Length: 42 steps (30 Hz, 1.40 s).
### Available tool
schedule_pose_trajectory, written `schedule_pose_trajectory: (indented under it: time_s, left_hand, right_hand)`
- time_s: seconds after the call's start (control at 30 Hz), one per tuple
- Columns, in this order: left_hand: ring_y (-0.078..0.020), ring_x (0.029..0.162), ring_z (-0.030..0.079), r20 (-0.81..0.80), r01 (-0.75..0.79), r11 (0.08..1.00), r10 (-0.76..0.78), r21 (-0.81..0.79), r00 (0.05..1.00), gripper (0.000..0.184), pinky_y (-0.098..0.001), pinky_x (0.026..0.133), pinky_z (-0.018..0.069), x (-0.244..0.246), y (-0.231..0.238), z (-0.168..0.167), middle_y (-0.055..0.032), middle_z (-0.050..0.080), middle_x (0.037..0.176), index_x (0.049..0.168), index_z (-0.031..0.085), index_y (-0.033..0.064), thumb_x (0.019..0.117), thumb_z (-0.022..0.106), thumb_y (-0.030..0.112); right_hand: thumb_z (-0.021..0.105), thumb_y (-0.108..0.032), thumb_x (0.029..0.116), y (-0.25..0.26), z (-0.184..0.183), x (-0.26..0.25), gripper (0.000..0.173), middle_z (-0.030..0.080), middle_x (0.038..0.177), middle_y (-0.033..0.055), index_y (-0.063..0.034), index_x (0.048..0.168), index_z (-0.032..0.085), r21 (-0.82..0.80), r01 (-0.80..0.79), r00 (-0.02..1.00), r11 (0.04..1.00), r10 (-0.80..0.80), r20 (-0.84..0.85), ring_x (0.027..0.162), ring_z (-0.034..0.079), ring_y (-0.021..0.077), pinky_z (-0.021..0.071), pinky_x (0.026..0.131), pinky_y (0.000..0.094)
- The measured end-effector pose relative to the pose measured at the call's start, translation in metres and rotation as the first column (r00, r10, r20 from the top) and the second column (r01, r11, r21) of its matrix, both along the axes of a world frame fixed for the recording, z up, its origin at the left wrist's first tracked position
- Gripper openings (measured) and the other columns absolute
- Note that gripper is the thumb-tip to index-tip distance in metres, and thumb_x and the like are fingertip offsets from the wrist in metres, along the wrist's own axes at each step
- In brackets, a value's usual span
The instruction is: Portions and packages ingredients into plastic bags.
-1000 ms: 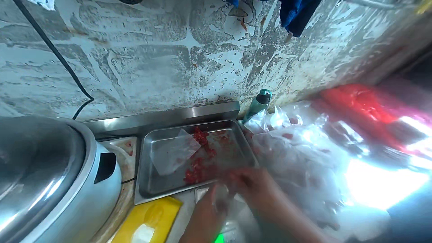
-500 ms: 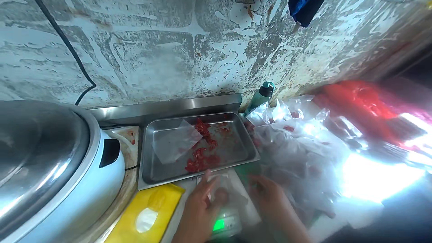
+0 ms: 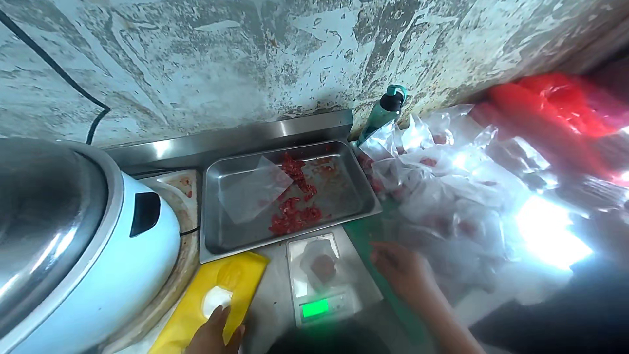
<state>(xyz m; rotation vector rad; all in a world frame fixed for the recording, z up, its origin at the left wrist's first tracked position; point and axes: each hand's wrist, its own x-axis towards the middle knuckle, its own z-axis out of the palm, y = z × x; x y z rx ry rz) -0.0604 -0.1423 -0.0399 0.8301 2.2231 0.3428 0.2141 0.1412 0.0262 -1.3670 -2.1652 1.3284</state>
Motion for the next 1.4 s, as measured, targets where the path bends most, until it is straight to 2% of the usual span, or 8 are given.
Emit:
schedule_pose_trajectory:
  time_s: [0.17, 0.33, 0.43, 0.67, 0.83, 1.0, 1.23, 1.4]
  left_hand:
    - [-0.0466, 0.127, 0.059, -0.043, 0.136, 0.962, -0.15, -0.237, 0.988, 0.063, -0.0637, 0.105, 0.0451, 0.008, 0.012, 0.014, -0.0266, 0.051, 0.149, 0.146, 0.051, -0.0037, 0.0985, 0.064, 0.036]
    - [-0.0485, 0.113, 0.065, -0.018, 0.127, 0.939, -0.14, -0.319, 0.99, 0.062, -0.0662, 0.097, 0.0486, -0.014, 0.016, 0.004, -0.0268, 0.069, 0.12, 0.147, 0.054, 0.0081, 0.0984, 0.062, 0.046]
    - [-0.0473, 0.117, 0.064, 0.013, 0.126, 0.943, -0.128, -0.309, 0.992, 0.058, -0.0656, 0.1, 0.0471, -0.022, 0.019, 0.009, -0.026, 0.069, 0.122, 0.146, 0.056, 0.0088, 0.0994, 0.062, 0.044]
    - [-0.048, 0.115, 0.065, 0.003, 0.154, 0.915, -0.165, -0.373, 0.986, 0.061, -0.0655, 0.097, 0.0492, -0.009, 0.022, 0.018, -0.0279, 0.068, 0.122, 0.147, 0.053, 0.0063, 0.1016, 0.057, 0.047]
    - [-0.0443, 0.12, 0.064, -0.028, 0.112, 0.942, -0.128, -0.317, 0.991, 0.063, -0.0635, 0.1, 0.0486, 0.001, 0.016, 0.014, -0.0226, 0.056, 0.146, 0.15, 0.049, 0.0027, 0.1025, 0.056, 0.042]
    - [-0.0438, 0.122, 0.063, -0.02, 0.076, 0.959, -0.084, -0.273, 0.996, 0.06, -0.0632, 0.101, 0.0482, 0.001, 0.012, 0.014, -0.0197, 0.052, 0.152, 0.149, 0.05, 0.0024, 0.1015, 0.059, 0.038]
    - [-0.0453, 0.116, 0.065, -0.049, 0.128, 0.947, -0.149, -0.295, 0.988, 0.06, -0.0645, 0.096, 0.0507, -0.001, 0.018, 0.014, -0.0231, 0.057, 0.144, 0.147, 0.054, 0.0046, 0.1014, 0.057, 0.045]
    - [-0.0447, 0.114, 0.066, -0.055, 0.144, 0.946, -0.167, -0.289, 0.984, 0.059, -0.0632, 0.095, 0.0515, -0.001, 0.016, 0.016, -0.0218, 0.055, 0.147, 0.146, 0.054, 0.0029, 0.102, 0.057, 0.042]
  right_hand:
    - [0.06, -0.026, 0.0998, 0.02, -0.003, -0.018, 0.031, 0.072, 0.096, 0.0014, -0.0076, 0.122, 0.071, -0.051, -0.053, 0.998, 0.997, 0.054, 0.019, 0.077, 0.066, 0.0079, 0.0571, 0.071, 0.0266]
    - [0.062, -0.025, 0.1025, 0.062, -0.01, -0.064, 0.029, 0.072, 0.103, 0.0084, -0.0071, 0.124, 0.07, -0.036, -0.125, 0.975, 0.991, 0.13, 0.181, 0.087, 0.07, 0.0184, 0.0583, 0.082, 0.041]
    - [0.064, -0.026, 0.1014, 0.094, -0.04, -0.105, 0.032, 0.072, 0.113, 0.0122, -0.0068, 0.127, 0.068, -0.037, -0.195, 0.954, 0.98, 0.198, 0.226, 0.101, 0.07, 0.0246, 0.0565, 0.093, 0.0487]
    - [0.066, -0.03, 0.096, 0.124, -0.102, -0.191, 0.032, 0.07, 0.115, 0.0196, -0.0065, 0.118, 0.072, -0.124, -0.358, 0.781, 0.925, 0.37, 0.504, 0.109, 0.067, 0.0365, 0.0522, 0.095, 0.0601]
    - [0.06, -0.02, 0.0979, 0.108, -0.104, -0.219, 0.031, 0.064, 0.13, 0.022, -0.0042, 0.123, 0.069, -0.15, -0.534, 0.608, 0.832, 0.501, 0.616, 0.124, 0.06, 0.0387, 0.0467, 0.104, 0.0602]
    - [0.059, -0.015, 0.0996, 0.131, -0.083, -0.222, 0.026, 0.069, 0.122, 0.0184, -0.0072, 0.121, 0.072, -0.106, -0.459, 0.717, 0.882, 0.438, 0.542, 0.116, 0.066, 0.0356, 0.051, 0.099, 0.0571]
    - [0.057, -0.022, 0.1009, 0.103, -0.114, -0.23, 0.035, 0.062, 0.136, 0.0207, -0.0082, 0.132, 0.066, -0.009, -0.596, 0.591, 0.803, 0.446, 0.672, 0.126, 0.06, 0.0393, 0.0487, 0.104, 0.0578]
    - [0.057, -0.022, 0.1007, 0.115, -0.117, -0.239, 0.033, 0.066, 0.13, 0.0166, -0.0102, 0.13, 0.067, 0.02, -0.516, 0.734, 0.856, 0.431, 0.525, 0.124, 0.063, 0.0339, 0.0495, 0.105, 0.0542]
